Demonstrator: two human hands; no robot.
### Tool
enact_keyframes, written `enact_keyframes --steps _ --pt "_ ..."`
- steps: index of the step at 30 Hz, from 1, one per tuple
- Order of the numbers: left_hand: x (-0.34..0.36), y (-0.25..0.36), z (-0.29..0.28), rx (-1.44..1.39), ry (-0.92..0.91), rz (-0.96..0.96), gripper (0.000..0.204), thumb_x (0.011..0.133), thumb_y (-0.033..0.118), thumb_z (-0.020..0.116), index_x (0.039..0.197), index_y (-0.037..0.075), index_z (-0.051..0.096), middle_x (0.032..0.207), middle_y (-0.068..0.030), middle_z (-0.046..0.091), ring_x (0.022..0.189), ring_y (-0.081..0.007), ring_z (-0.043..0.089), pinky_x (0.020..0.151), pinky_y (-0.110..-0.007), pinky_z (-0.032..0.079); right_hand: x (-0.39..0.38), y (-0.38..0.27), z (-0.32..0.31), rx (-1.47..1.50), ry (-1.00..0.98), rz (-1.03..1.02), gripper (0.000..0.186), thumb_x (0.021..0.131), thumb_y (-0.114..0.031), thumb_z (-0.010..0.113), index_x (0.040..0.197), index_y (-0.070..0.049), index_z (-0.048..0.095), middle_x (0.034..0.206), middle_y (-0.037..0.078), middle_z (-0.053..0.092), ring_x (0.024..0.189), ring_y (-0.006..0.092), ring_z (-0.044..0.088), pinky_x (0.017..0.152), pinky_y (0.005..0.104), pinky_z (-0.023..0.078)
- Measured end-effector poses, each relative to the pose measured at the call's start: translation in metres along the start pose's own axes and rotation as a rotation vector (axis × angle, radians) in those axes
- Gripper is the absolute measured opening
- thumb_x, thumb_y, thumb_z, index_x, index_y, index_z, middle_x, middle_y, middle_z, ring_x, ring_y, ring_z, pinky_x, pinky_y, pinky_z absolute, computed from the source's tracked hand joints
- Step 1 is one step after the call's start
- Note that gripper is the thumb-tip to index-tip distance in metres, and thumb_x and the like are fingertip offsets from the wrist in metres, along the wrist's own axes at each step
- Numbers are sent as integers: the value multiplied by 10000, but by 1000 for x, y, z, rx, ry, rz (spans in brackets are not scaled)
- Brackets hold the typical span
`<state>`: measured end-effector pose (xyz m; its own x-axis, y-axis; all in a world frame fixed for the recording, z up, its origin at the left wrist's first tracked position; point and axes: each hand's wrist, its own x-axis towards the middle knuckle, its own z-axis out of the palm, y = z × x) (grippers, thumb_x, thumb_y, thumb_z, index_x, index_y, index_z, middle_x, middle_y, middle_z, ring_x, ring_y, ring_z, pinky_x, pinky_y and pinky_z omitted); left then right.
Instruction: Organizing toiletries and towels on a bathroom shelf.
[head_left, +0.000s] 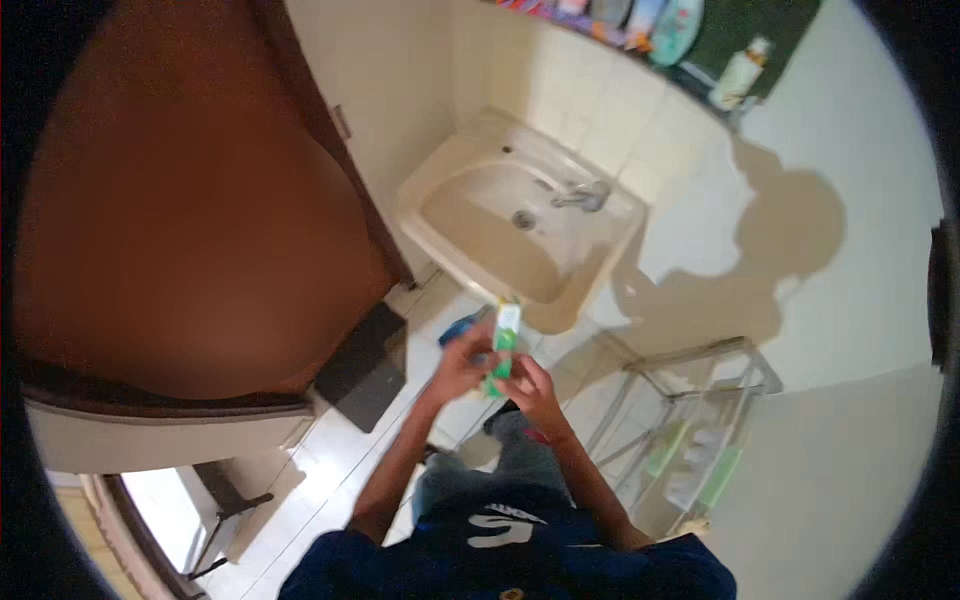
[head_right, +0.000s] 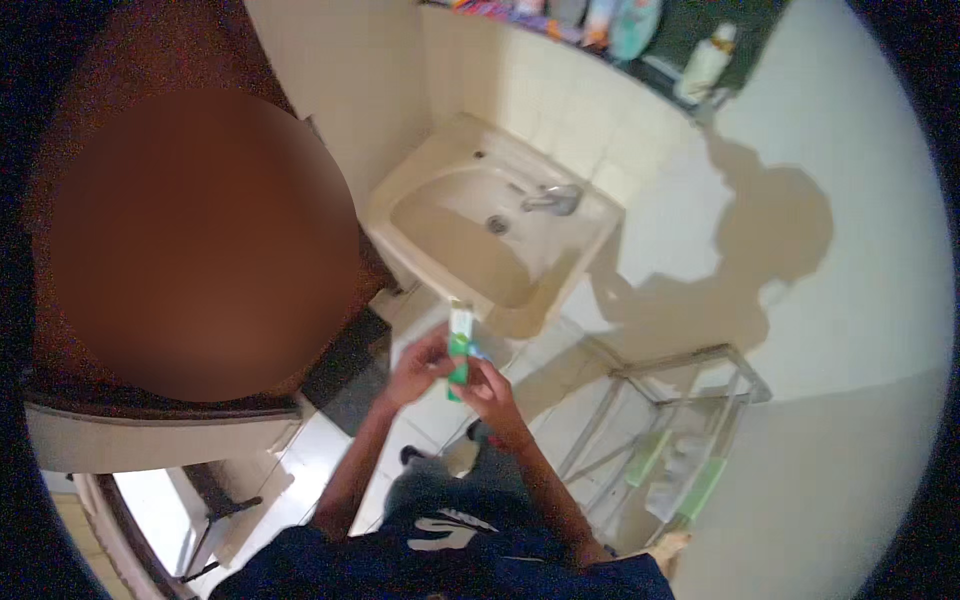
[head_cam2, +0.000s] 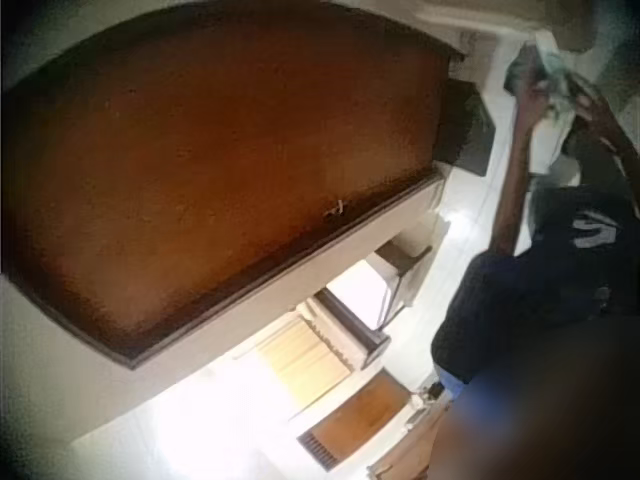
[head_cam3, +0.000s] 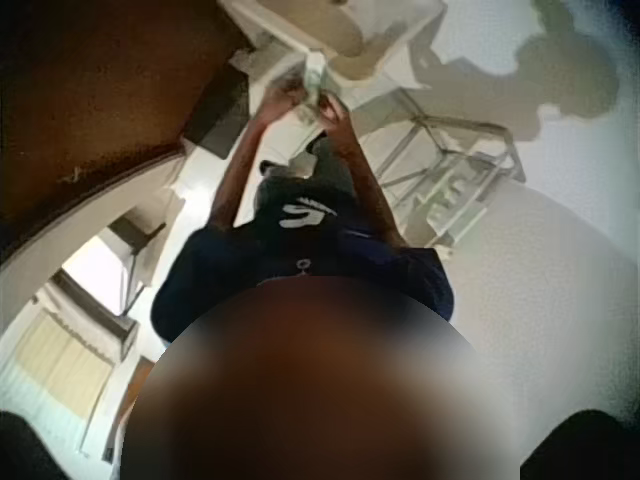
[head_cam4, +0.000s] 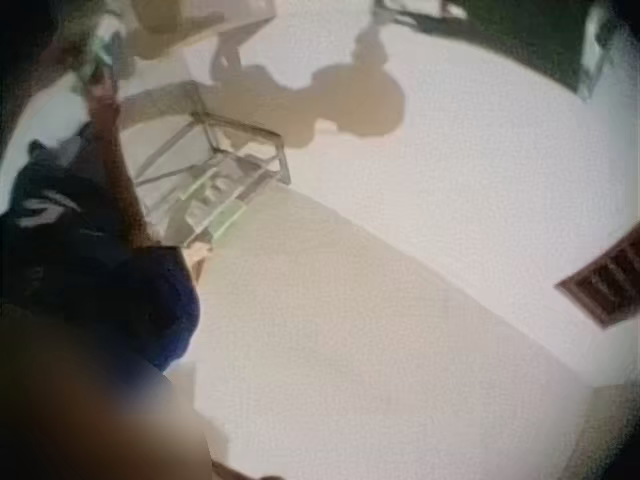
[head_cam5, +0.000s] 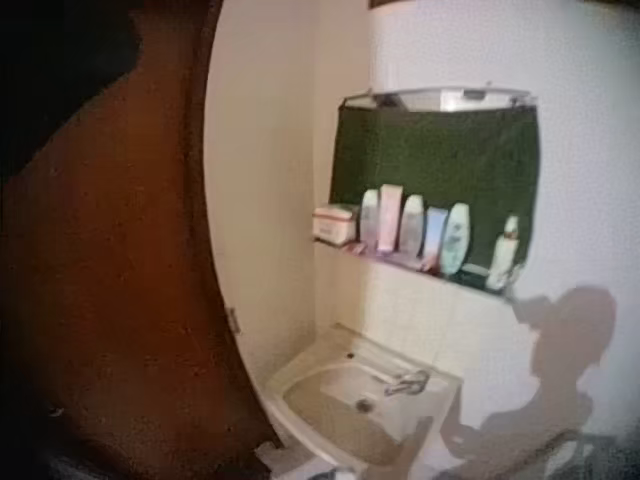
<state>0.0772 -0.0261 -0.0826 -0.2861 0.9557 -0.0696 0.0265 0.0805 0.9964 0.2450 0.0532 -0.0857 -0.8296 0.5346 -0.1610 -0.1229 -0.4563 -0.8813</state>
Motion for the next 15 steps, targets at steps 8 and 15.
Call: enact_keyframes --steps 8,15 --pt "108 180 30 -190 74 507 590 865 -34 656 1404 22 424 1263 -128 585 1113 -211 587 946 -365 486 62 -193 -14 -301 60 -721 590 854 -70 701 1371 -20 421 1230 121 576 1043 179 603 897 325 500" --pt "138 255 74 413 380 863 562 768 -1 739 1295 25 546 1208 -176 614 1106 -299 607 924 -357 482 54 -333 -4 -940 196 -1042 457 850 -110 689 1284 -59 553 1181 153 609 1016 258 639 831 327 532"
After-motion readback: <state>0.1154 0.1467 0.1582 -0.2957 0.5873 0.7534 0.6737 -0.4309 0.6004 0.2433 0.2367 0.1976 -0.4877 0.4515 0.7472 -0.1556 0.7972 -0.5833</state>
